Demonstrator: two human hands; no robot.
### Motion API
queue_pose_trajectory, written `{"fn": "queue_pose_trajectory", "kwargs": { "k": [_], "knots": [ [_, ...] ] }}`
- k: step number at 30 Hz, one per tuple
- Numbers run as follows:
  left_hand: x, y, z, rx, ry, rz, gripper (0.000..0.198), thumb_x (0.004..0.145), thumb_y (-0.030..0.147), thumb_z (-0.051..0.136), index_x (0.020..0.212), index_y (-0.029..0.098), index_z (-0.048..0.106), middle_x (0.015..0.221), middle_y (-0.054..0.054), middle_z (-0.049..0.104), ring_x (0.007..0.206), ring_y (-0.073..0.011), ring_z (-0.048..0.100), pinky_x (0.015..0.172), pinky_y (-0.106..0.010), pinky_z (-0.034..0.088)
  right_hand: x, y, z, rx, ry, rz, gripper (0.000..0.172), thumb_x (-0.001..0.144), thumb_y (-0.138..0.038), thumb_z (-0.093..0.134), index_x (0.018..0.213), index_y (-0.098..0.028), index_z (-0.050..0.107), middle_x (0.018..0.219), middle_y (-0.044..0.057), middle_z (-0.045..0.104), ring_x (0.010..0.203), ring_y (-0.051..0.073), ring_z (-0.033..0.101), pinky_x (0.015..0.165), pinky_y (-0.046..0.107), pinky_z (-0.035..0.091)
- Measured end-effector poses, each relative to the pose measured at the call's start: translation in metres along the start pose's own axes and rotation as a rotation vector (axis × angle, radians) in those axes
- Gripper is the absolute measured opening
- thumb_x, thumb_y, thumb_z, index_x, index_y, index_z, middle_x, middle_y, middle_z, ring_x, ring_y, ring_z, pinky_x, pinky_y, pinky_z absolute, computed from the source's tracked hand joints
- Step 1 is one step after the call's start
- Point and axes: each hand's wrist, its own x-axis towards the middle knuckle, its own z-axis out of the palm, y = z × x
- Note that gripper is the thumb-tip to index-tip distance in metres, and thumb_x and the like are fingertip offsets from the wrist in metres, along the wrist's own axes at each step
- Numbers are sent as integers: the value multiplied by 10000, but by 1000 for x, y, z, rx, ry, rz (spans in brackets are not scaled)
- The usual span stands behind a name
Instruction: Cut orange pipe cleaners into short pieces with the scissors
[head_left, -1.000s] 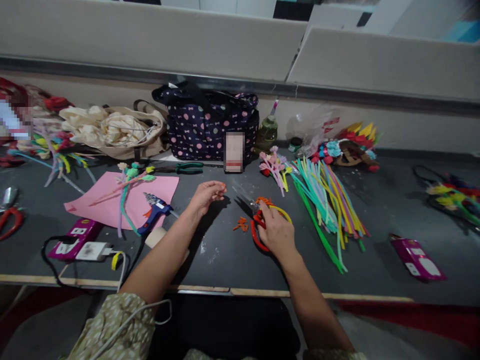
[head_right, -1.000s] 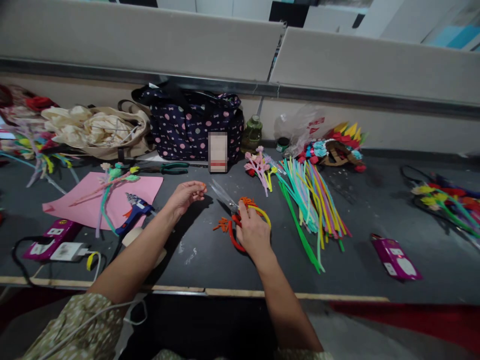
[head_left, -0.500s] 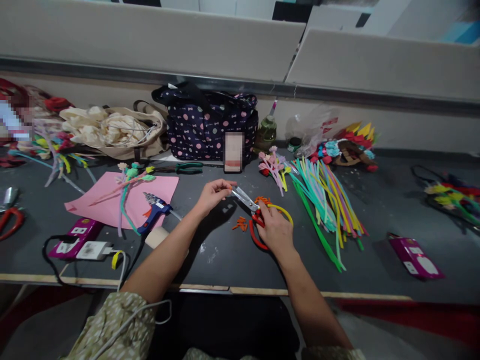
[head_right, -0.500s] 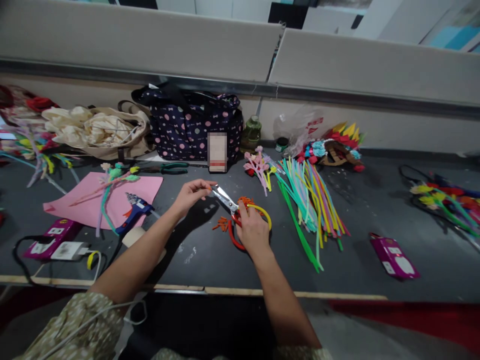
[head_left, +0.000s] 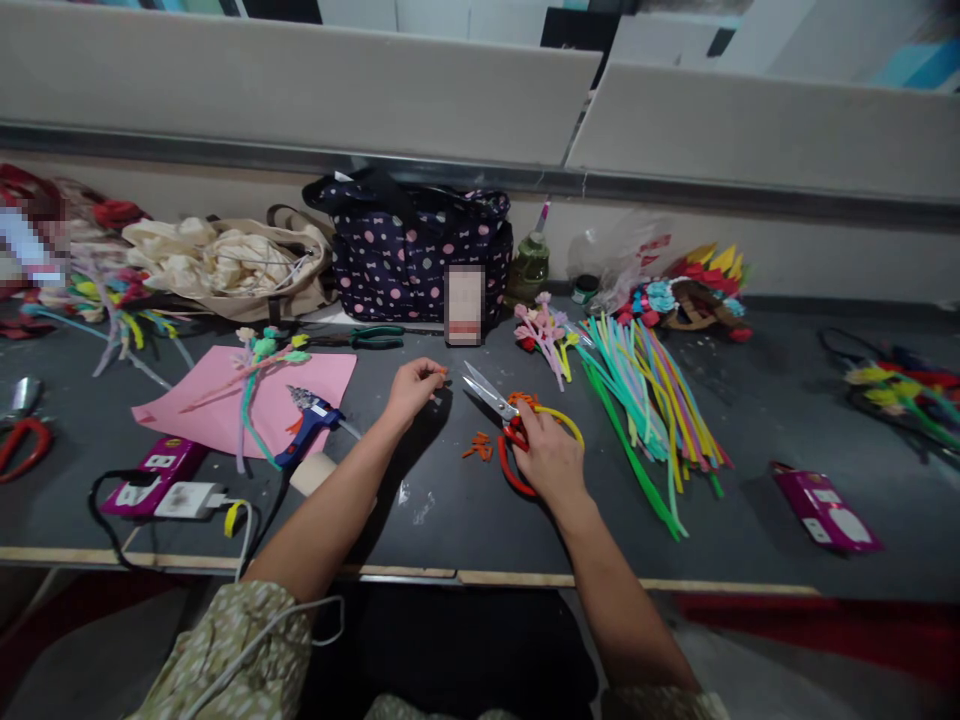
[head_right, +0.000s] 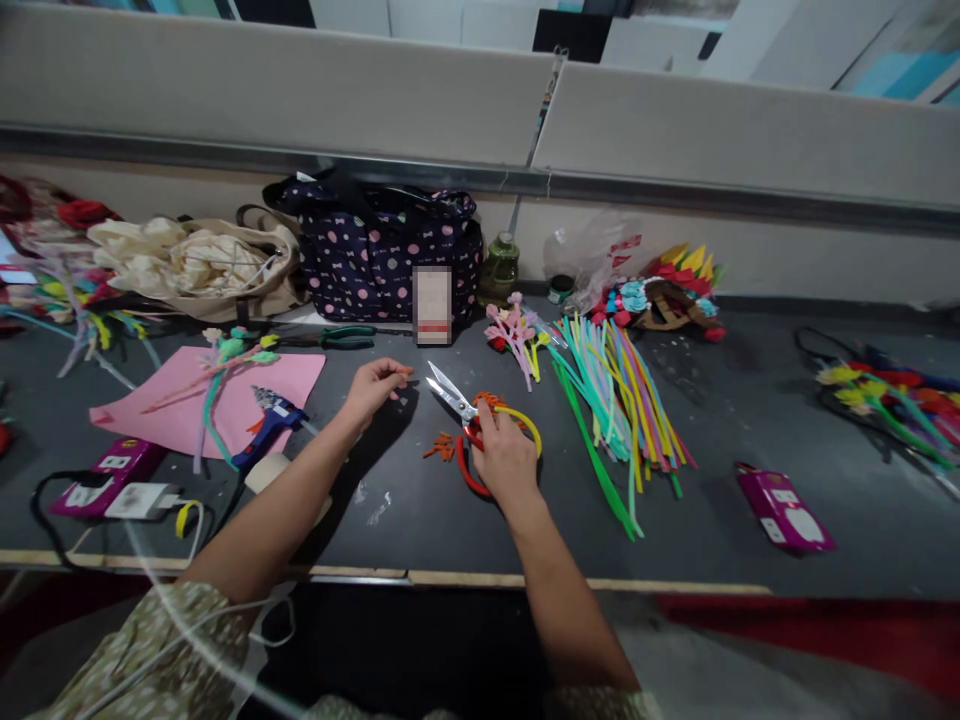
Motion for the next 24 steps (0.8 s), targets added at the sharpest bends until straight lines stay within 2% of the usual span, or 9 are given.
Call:
{"fn": "queue_pose_trajectory", "kwargs": {
  "k": [3,7,18,21,24],
  "knots": [
    [2,-5,-2,77,48,34,140,620,272,597,698,157,619,763,-48,675,618,-136,573,530,-224,415,0,0,1,6,8,7,497,864,-302,477,1350,-231,403,974,55,592,830,165,558,627,248,353],
    [5,-9,-4,175,127,57,125,615,259,612,702,173,639,753,-30,675,703,-158,596,645,-250,447,-1,1,2,19,19,12,506,861,-294,476,1356,-228,397,983,62,598,837,168,564,628,246,355],
    [9,-10,-7,226,179,103,99,632,247,618,698,176,636,734,-29,667,714,-166,593,694,-268,444,1,4,2,16,50,32,521,855,-316,486,1361,-234,392,983,60,607,814,169,567,630,253,357],
    [8,-10,-6,217,153,151,107,650,255,615,716,173,635,732,-27,662,691,-156,587,673,-261,441,1,5,3,19,54,50,529,854,-316,488,1368,-240,385,984,57,609,817,171,570,629,255,357],
    [6,-8,-4,197,66,196,126,674,276,603,727,165,631,686,-18,641,633,-138,567,641,-253,434,1,6,2,32,58,71,524,860,-338,486,1366,-241,391,995,59,614,828,174,574,628,257,360]
  ]
}}
